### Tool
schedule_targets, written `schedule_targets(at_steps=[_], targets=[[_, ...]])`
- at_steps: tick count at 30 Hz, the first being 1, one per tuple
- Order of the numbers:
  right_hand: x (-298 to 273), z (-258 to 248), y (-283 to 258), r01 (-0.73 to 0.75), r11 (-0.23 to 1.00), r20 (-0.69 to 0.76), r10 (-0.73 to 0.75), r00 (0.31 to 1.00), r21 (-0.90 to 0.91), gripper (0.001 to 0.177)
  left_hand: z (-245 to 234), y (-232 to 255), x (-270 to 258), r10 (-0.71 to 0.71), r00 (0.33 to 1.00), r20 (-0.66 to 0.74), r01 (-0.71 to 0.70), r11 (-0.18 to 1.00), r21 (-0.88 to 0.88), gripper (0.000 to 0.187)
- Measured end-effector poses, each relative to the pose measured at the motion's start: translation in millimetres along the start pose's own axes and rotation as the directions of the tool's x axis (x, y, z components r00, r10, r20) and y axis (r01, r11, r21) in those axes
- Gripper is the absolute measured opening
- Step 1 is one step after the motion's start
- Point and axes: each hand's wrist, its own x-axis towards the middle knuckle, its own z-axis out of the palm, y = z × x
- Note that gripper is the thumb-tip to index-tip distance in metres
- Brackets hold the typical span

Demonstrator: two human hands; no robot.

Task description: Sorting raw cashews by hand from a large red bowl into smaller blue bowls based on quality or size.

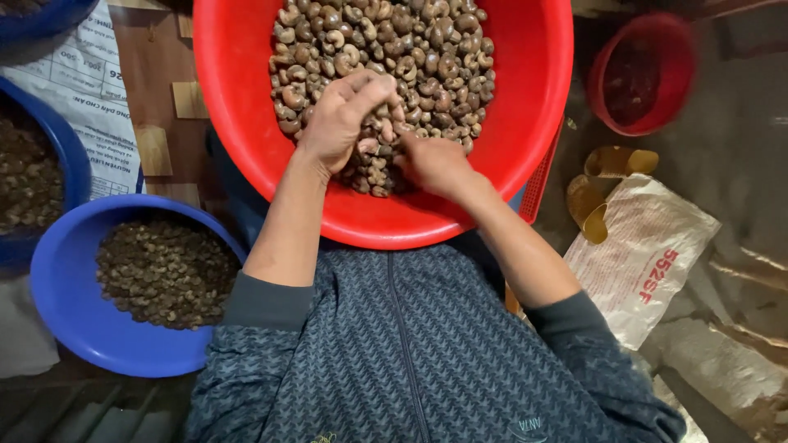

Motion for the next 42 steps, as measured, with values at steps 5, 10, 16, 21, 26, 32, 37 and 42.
schedule_targets(at_steps=[5, 10, 16, 21, 26, 32, 37, 42], targets=[[-42.5, -62.7, 25.8, 0.113, 0.504, -0.137, 0.011, 0.99, 0.856, 0.029, 1.1, -10.4, -2.6, -0.039, 0.989, -0.146, 0.104, 0.878, 0.466, 0.017], [-60.9, -68.9, 65.6, 0.25, -0.186, -0.251, 0.023, 0.968, 0.95, 0.048, -5.0, -46.1, -11.9, -0.102, 0.993, 0.056, -0.021, 0.32, 0.947, 0.02], [-49.3, -67.4, 51.6, 0.295, -0.095, -0.263, 0.259, 0.93, 0.951, 0.033, -29.4, -111.2, -1.7, -0.303, 0.953, 0.016, -0.098, -0.256, 0.962, 0.016], [-46.6, -56.1, 32.6, 0.048, 0.933, -0.208, 0.029, 0.978, 0.356, 0.026, -35.1, -129.8, 4.4, -0.233, 0.966, 0.107, -0.202, -0.43, 0.88, 0.019], [-14.6, 10.9, 44.5, -0.123, 0.992, -0.099, 0.122, 0.988, -0.008, 0.021, -24.5, -112.8, 0.5, -0.211, 0.972, 0.103, -0.19, -0.448, 0.874, 0.018], [-10.4, 22.5, 37.2, -0.014, 0.988, -0.201, -0.017, 0.979, -0.151, 0.015, -23.1, -110.5, -0.1, -0.15, 0.984, 0.095, -0.156, -0.477, 0.865, 0.021], [-8.2, 26.1, 40.9, -0.03, 0.988, -0.088, 0.017, 0.996, -0.152, 0.02, -20.0, -101.9, -2.7, -0.172, 0.978, 0.12, -0.184, -0.43, 0.884, 0.018], [-18.4, -11.1, 22.6, -0.087, 0.996, 0.027, 0.087, 0.996, -0.001, 0.023, -19.4, -102.0, -4.0, -0.214, 0.973, 0.085, -0.173, -0.432, 0.885, 0.017]])
